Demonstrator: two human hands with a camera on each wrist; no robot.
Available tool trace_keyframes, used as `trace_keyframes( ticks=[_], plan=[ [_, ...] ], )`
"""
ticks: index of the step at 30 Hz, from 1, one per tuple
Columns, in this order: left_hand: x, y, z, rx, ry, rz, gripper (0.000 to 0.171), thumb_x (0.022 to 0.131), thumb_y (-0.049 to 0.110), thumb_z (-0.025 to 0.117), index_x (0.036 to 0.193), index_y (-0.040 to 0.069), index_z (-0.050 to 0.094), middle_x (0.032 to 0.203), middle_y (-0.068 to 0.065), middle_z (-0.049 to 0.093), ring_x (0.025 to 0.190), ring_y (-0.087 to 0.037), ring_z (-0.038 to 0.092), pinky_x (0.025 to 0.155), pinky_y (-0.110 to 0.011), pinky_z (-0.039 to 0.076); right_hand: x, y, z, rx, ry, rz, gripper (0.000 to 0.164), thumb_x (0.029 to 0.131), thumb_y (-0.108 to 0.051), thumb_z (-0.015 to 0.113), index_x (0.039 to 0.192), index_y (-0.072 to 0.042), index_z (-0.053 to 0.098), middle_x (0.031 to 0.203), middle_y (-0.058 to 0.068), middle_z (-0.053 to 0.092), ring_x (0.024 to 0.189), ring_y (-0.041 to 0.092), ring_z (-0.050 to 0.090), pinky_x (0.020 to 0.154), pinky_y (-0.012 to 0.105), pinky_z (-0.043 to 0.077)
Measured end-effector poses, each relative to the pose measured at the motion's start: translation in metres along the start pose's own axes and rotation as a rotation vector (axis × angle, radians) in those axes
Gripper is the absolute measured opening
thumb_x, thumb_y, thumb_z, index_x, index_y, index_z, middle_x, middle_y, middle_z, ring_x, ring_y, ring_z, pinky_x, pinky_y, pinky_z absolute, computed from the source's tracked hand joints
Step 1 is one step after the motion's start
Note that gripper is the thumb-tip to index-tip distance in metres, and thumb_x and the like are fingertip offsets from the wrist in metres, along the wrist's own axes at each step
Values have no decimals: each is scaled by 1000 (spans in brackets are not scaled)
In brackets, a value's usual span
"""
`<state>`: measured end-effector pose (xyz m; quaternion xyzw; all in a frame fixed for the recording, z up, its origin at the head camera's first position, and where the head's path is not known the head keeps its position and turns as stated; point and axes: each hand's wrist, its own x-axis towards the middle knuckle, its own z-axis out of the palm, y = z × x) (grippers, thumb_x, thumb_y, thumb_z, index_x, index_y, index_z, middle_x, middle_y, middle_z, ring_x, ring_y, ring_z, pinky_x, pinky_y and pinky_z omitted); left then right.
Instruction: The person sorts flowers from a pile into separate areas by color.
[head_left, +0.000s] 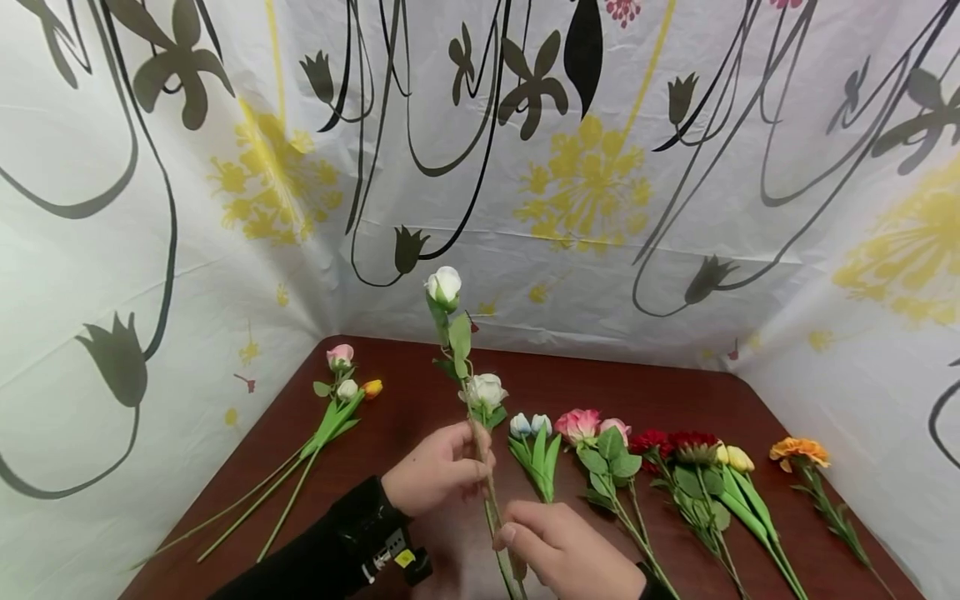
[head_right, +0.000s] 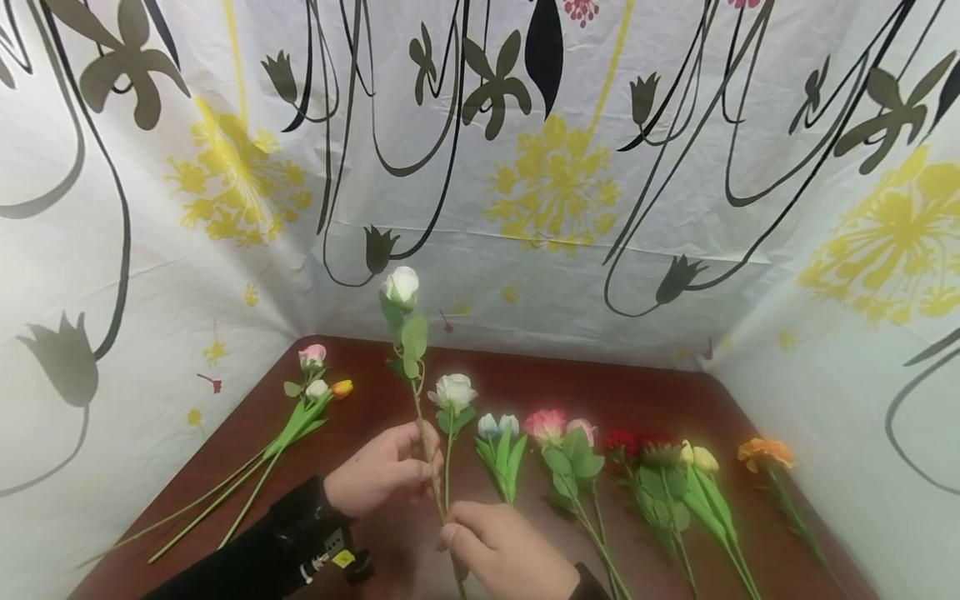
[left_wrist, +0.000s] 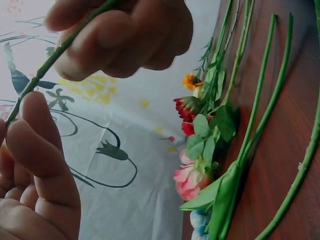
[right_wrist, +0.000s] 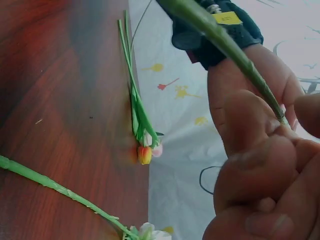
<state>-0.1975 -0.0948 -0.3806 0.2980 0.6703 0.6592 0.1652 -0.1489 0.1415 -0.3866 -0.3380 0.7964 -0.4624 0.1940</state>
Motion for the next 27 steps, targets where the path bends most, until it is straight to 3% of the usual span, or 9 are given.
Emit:
trace_keyframes(
  ticks=[7, 9, 14, 16, 20, 23, 27],
  plan=[
    [0, -10, 1, -24, -9, -63, 9, 99, 5, 56, 106, 2, 50, 87, -6, 64, 73, -18, 63, 63, -28, 47, -3, 6, 1, -102, 89, -31, 23, 106, -23, 53, 85, -21, 60, 65, -13, 56, 56, 1, 49, 56, 24, 44],
    [0, -13, 1, 39, 5, -83, 9, 99, 7, 57, 106, 3, 53, 84, -8, 65, 74, -22, 64, 63, -28, 47, -4, 9, 2, -133, 121, -22, 26, 105, -21, 55, 79, -20, 57, 62, -13, 50, 53, 1, 46, 53, 24, 40],
    [-3, -24, -9, 318, 93, -130, 6, 98, 15, 61, 102, 10, 61, 78, -9, 66, 72, -28, 63, 62, -29, 46, -3, 22, 3, -259, 174, 35, 33, 102, -17, 57, 71, -20, 48, 58, -13, 36, 49, 2, 32, 50, 23, 30],
    [-7, -28, -15, 394, 123, -152, 6, 99, 19, 61, 101, 13, 62, 78, -6, 64, 68, -23, 59, 61, -30, 44, -2, 30, 4, -307, 169, 79, 34, 101, -17, 59, 69, -22, 48, 58, -13, 35, 49, 3, 30, 50, 24, 29],
    [-17, -32, -25, 445, 151, -169, 7, 99, 20, 61, 102, 13, 62, 81, -6, 64, 67, -17, 54, 64, -32, 43, 0, 44, 5, -349, 118, 161, 33, 99, -18, 60, 69, -24, 49, 58, -12, 36, 51, 4, 32, 53, 27, 28],
    [-23, -33, -30, 462, 162, -163, 6, 99, 19, 61, 101, 13, 62, 83, -9, 66, 68, -16, 57, 64, -32, 44, 1, 51, 3, -389, 98, 186, 32, 97, -17, 60, 68, -24, 48, 59, -11, 34, 53, 5, 31, 55, 29, 26],
    [-28, -34, -35, 473, 170, -183, 7, 99, 20, 61, 100, 14, 62, 79, -3, 62, 66, -15, 53, 64, -32, 43, 3, 59, 4, -419, 73, 236, 30, 96, -18, 62, 69, -24, 51, 59, -11, 39, 54, 6, 34, 56, 30, 28]
  ],
)
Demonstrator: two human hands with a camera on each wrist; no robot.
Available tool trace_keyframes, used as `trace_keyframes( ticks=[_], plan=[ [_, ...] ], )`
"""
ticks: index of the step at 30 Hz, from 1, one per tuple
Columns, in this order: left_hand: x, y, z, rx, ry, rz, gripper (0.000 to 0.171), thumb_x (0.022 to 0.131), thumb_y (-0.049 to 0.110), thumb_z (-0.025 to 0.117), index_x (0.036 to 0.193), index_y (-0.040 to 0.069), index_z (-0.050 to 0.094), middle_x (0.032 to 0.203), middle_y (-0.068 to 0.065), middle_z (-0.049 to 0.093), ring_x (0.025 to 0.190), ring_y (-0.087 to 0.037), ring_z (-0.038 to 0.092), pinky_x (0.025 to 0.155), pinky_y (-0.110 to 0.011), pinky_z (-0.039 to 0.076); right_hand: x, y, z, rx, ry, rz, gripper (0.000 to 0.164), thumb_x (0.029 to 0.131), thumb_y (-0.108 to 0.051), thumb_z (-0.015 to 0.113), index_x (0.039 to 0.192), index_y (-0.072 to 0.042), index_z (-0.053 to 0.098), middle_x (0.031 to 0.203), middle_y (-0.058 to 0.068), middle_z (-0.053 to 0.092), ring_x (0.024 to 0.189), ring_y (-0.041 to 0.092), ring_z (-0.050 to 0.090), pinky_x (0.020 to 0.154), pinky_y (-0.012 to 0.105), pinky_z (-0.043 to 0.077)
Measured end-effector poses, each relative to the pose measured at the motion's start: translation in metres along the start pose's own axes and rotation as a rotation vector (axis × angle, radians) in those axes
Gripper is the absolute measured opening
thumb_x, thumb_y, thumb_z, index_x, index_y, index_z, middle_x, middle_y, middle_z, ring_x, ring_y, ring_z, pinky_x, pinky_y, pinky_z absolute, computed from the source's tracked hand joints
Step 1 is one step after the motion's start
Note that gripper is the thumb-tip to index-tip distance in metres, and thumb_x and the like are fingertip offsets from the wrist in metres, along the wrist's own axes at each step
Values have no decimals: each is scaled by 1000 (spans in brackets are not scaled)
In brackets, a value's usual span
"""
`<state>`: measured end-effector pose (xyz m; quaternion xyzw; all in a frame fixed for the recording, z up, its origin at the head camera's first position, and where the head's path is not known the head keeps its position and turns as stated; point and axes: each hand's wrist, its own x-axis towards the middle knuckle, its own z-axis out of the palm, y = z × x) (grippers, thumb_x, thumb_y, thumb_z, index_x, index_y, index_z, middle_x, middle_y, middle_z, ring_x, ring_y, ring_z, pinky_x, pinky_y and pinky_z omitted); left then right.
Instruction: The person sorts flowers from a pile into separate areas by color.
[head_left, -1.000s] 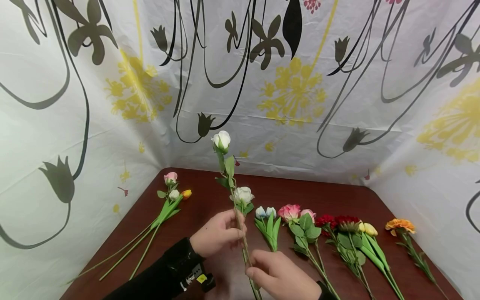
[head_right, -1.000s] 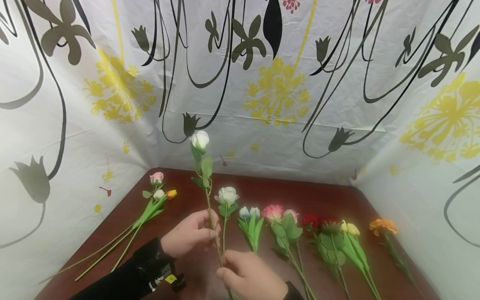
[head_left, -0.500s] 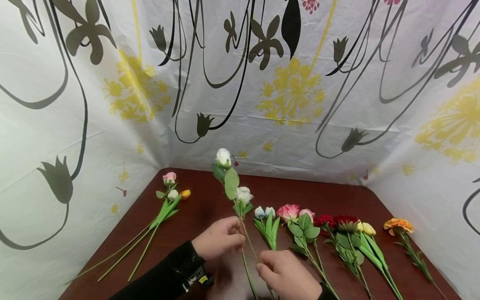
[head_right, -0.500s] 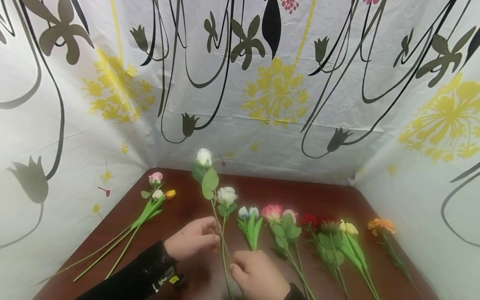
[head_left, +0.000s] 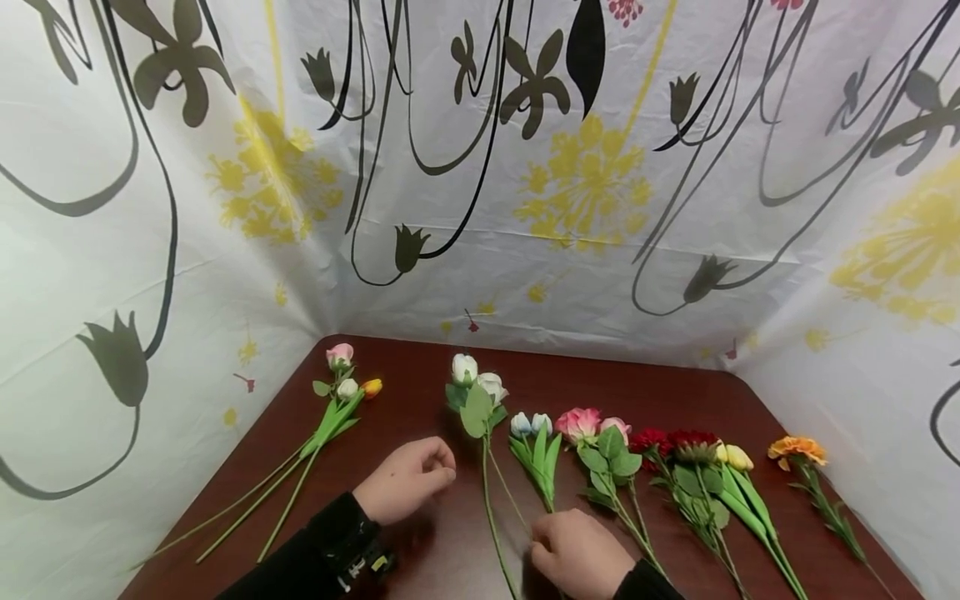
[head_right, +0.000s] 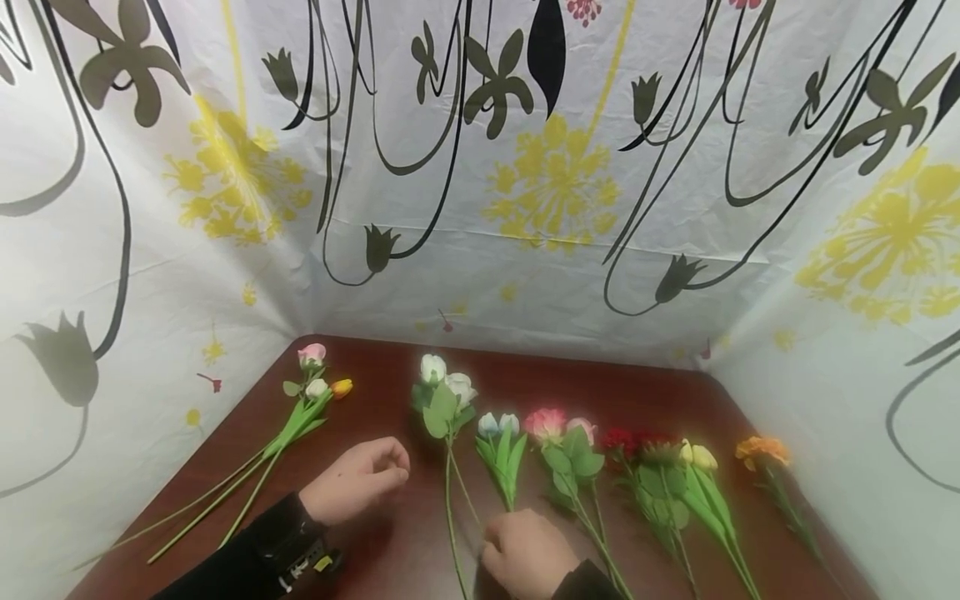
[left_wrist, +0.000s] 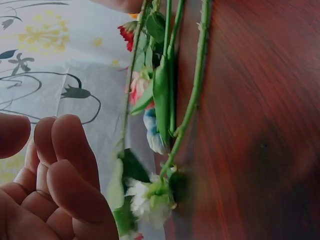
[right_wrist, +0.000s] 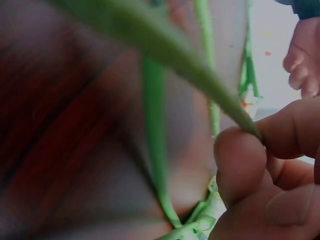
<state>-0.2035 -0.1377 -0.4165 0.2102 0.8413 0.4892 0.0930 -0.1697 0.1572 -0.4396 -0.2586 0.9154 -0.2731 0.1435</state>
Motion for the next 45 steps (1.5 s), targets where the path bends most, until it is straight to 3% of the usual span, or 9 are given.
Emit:
trace_keyframes(
  ticks=[9, 22, 27, 32, 37, 45],
  plan=[
    [-2, -9, -3, 12, 7, -43, 9, 99, 23, 61, 98, 14, 63, 76, 1, 58, 65, -16, 51, 63, -34, 42, 9, 9, 11, -16, -113, 90, 24, 96, -22, 64, 73, -21, 57, 60, -6, 48, 53, 10, 40, 56, 32, 32],
    [-7, -18, -10, 65, 23, -79, 11, 100, 26, 62, 98, 15, 62, 76, 0, 59, 64, -17, 52, 63, -35, 42, 6, 4, 6, 23, -103, 138, 13, 97, -26, 65, 87, -20, 59, 68, -5, 55, 59, 12, 50, 59, 35, 38],
    [-12, -25, -17, 151, 47, -149, 9, 99, 26, 63, 100, 18, 63, 77, 1, 59, 64, -18, 54, 61, -36, 43, 2, 1, -1, 66, -104, 149, 11, 99, -30, 64, 92, -22, 62, 71, -6, 58, 61, 13, 52, 59, 37, 39],
    [-19, -33, -29, 303, 131, -255, 7, 97, 26, 66, 100, 20, 64, 77, 3, 59, 64, -17, 54, 60, -36, 43, -5, 8, -12, 118, -79, 145, 13, 101, -35, 61, 99, -23, 65, 76, -5, 60, 62, 14, 51, 58, 38, 38],
    [-27, -43, -47, 453, 227, -333, 7, 95, 27, 68, 98, 21, 65, 76, 5, 57, 64, -15, 52, 60, -35, 42, -12, 19, -22, 120, -20, 168, 20, 102, -39, 59, 97, -20, 61, 73, -2, 54, 60, 15, 45, 57, 38, 35],
    [-39, -59, -83, 596, 280, -396, 22, 94, 29, 67, 106, 12, 66, 82, 0, 57, 69, -17, 52, 60, -38, 43, -28, 42, -37, 98, 96, 229, 20, 101, -37, 62, 94, -17, 62, 68, 0, 52, 58, 14, 41, 55, 33, 33]
  ],
)
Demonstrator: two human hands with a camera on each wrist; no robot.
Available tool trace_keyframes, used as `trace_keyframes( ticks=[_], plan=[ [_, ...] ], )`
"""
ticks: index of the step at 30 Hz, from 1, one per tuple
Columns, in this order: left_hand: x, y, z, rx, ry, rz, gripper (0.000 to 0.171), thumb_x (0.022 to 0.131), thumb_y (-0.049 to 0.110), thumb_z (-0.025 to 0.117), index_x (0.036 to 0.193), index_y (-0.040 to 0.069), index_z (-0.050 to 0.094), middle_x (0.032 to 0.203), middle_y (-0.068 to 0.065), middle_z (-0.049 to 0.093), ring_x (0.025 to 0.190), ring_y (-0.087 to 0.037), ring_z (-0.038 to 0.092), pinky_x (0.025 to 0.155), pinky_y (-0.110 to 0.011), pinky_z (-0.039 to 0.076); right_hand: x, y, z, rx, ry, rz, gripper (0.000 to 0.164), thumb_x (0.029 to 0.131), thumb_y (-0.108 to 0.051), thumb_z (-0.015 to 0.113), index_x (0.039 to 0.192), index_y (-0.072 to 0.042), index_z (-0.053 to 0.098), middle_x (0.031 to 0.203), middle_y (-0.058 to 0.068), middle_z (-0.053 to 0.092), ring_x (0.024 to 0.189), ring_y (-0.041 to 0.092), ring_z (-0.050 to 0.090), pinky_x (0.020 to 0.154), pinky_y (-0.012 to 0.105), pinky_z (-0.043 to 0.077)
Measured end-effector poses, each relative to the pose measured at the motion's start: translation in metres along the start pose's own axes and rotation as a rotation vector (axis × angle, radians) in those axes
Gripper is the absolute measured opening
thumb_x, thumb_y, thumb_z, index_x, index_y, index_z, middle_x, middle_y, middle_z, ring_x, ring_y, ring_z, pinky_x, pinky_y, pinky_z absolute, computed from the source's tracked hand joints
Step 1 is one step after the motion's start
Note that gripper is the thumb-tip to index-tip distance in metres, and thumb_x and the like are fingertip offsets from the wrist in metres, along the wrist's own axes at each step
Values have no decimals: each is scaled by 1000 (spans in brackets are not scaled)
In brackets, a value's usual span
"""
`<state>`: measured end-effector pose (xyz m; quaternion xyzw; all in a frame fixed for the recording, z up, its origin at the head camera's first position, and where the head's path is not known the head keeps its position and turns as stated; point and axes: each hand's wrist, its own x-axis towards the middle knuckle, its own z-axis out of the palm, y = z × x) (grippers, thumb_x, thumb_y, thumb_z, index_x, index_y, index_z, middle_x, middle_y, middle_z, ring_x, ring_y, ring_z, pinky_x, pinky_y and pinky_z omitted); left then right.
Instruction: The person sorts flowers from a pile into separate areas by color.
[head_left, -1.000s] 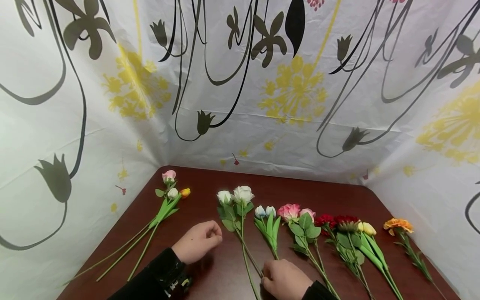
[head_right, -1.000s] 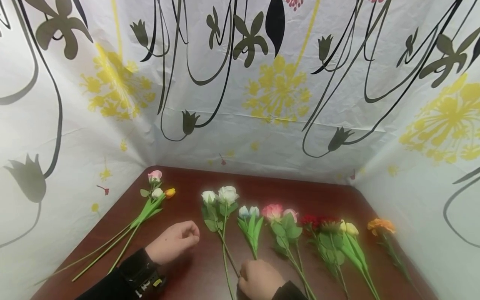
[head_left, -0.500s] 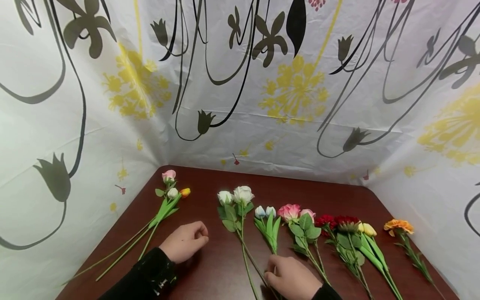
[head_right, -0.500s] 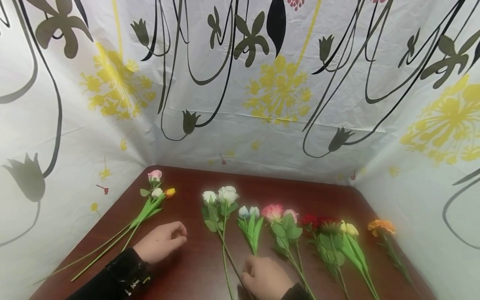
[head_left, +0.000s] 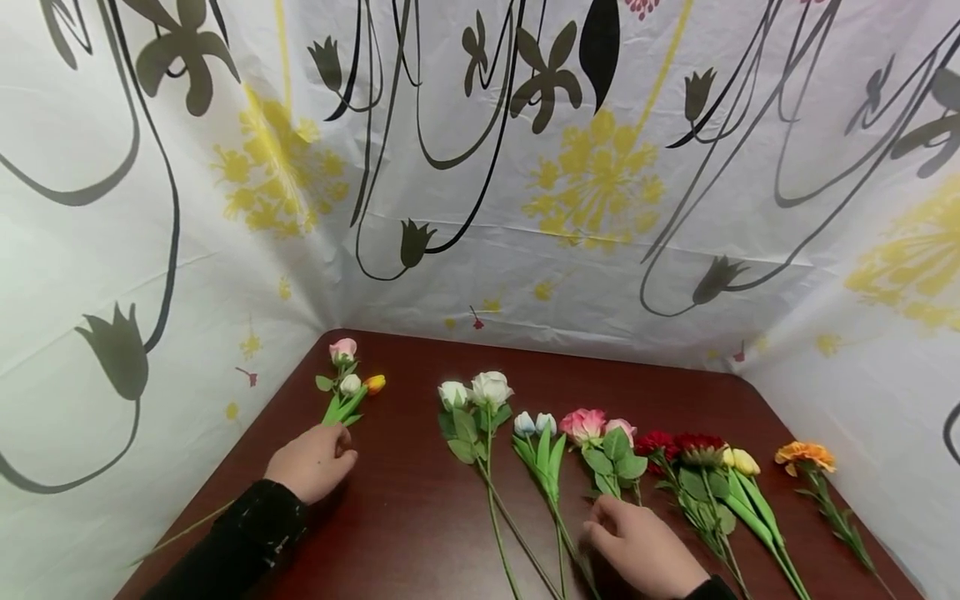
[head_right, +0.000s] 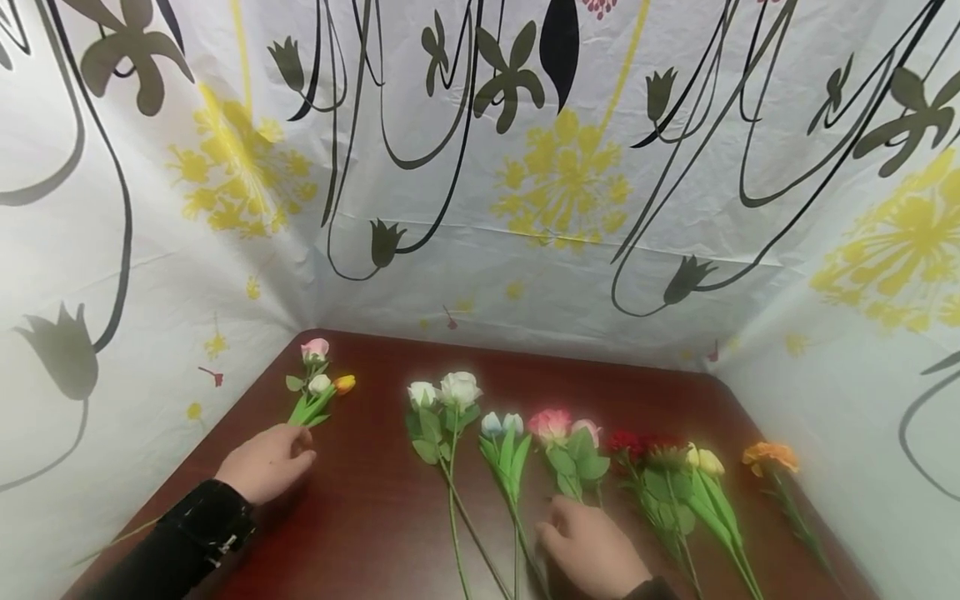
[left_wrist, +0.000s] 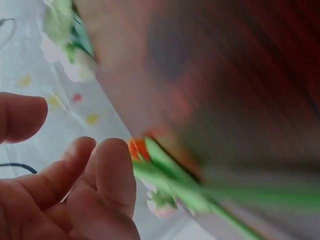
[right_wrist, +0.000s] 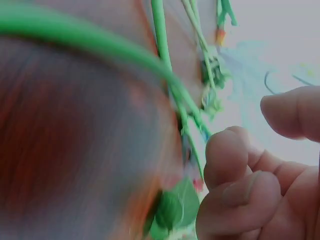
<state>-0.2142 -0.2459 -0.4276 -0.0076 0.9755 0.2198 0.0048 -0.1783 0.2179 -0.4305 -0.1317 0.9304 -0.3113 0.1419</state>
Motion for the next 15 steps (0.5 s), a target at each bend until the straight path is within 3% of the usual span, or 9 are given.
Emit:
trace_keyframes(
  ticks=[8, 12, 15],
  plan=[
    [3, -33, -13, 105, 45, -24, 26, 89, 24, 68, 106, 4, 65, 88, -5, 60, 71, -21, 54, 58, -40, 45, -8, 17, -12, 16, 51, 58, 23, 101, -37, 62, 92, -16, 62, 67, 2, 50, 57, 17, 43, 53, 34, 35],
    [5, -41, -11, 100, 32, -27, 17, 88, 24, 71, 88, 10, 61, 72, -2, 54, 63, -20, 51, 54, -37, 39, -9, 23, -11, 21, 65, 78, 21, 100, -35, 63, 91, -16, 61, 65, 1, 47, 56, 17, 41, 52, 33, 34],
    [5, -46, -6, 95, 15, -15, 25, 87, 24, 74, 76, 14, 54, 66, -1, 49, 58, -20, 48, 52, -35, 35, -8, 27, -10, 29, 61, 65, 22, 101, -35, 62, 91, -15, 61, 65, 1, 47, 55, 16, 40, 51, 32, 34]
  ],
)
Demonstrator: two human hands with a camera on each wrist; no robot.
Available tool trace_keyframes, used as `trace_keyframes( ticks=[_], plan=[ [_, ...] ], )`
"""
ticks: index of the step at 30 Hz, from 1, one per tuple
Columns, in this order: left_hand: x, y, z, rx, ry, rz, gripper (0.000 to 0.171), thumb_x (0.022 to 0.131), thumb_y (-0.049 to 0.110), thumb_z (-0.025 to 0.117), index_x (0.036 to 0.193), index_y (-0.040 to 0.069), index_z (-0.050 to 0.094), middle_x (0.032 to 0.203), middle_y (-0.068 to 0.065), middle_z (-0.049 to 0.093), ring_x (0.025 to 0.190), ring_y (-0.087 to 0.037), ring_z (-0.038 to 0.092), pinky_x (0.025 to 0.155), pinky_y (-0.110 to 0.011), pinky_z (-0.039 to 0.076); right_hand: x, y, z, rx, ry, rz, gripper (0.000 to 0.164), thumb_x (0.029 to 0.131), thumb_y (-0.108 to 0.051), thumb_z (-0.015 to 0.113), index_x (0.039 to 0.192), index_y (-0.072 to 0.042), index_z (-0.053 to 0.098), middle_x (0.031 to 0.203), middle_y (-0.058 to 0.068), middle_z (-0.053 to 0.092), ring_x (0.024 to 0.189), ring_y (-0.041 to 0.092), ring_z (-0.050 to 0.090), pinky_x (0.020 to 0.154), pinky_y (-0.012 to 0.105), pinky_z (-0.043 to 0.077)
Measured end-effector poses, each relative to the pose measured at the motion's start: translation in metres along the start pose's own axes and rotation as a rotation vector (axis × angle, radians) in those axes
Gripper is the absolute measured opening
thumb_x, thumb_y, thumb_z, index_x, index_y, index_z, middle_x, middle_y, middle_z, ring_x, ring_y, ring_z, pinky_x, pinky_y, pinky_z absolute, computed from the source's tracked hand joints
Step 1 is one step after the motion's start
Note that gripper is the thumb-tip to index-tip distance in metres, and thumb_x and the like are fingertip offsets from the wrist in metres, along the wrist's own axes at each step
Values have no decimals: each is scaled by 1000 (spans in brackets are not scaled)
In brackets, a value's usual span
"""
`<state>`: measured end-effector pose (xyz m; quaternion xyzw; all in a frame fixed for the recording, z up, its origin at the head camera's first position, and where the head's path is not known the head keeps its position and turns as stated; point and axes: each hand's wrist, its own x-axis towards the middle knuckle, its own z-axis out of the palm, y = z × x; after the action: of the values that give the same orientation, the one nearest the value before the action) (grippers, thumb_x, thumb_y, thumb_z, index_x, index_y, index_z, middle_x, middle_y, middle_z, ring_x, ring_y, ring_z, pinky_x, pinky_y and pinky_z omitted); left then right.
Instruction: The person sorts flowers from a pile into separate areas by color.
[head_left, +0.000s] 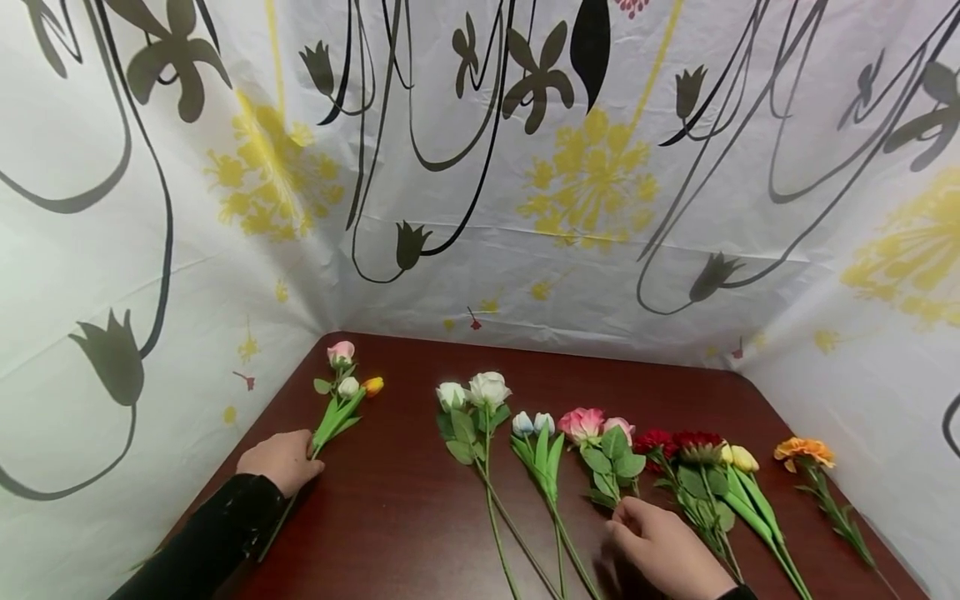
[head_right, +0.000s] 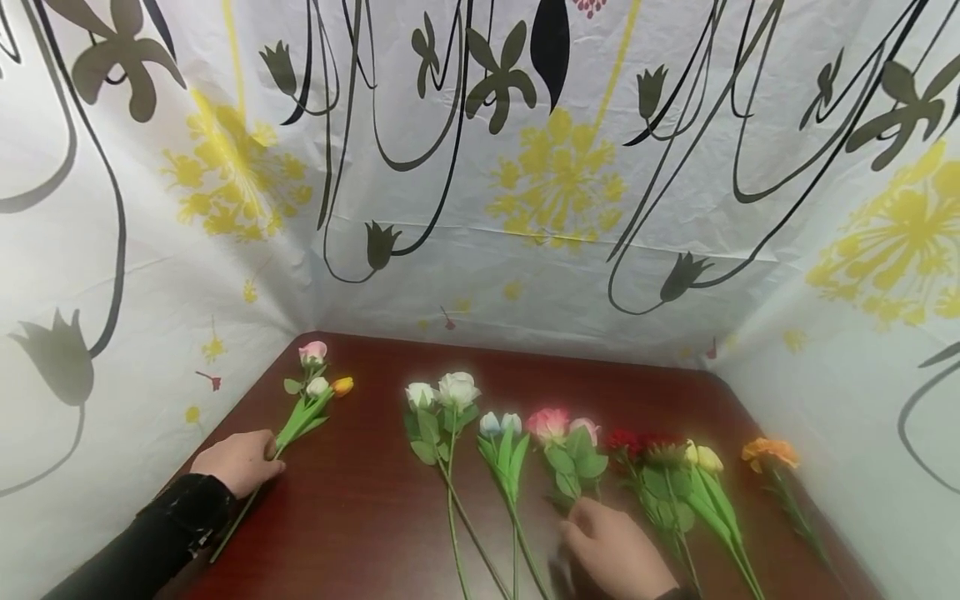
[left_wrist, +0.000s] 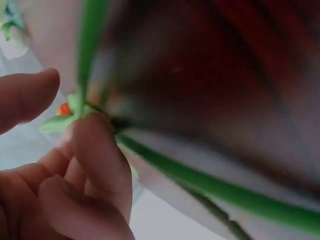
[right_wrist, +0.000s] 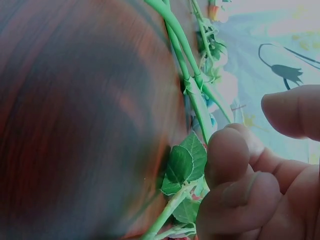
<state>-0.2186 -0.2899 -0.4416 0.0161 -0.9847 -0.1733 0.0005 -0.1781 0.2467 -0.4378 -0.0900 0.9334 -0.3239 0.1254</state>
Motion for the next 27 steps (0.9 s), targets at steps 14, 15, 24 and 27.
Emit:
trace_keyframes(
  ticks=[14, 15, 24, 27],
  plan=[
    [-1, 7, -4, -108, -3, 60, 26, 90, 18, 73, 77, 14, 51, 65, -1, 47, 59, -19, 46, 55, -33, 34, -4, 5, -6, 106, -70, -40, 29, 104, -39, 56, 97, -11, 60, 72, 5, 54, 57, 17, 46, 53, 33, 37],
    [-2, 11, -5, -127, -6, 66, 25, 91, 18, 73, 79, 14, 51, 66, -1, 47, 59, -19, 46, 56, -34, 34, -4, 5, -6, 113, -73, -46, 29, 104, -39, 56, 97, -10, 60, 72, 4, 54, 57, 16, 46, 53, 33, 38],
    [-23, 44, -13, -317, -44, 112, 13, 99, 20, 67, 95, 14, 57, 74, -1, 50, 62, -18, 45, 59, -33, 36, -3, -4, 2, 182, -127, -94, 27, 104, -37, 57, 98, -10, 63, 70, 2, 58, 57, 16, 49, 52, 33, 40],
    [-27, 55, -12, -441, -81, 171, 12, 99, 21, 66, 97, 13, 57, 73, -2, 53, 61, -20, 49, 56, -31, 38, -4, -13, 2, 201, -128, -111, 26, 103, -36, 58, 98, -10, 62, 70, 1, 54, 57, 14, 47, 52, 33, 39]
  ],
)
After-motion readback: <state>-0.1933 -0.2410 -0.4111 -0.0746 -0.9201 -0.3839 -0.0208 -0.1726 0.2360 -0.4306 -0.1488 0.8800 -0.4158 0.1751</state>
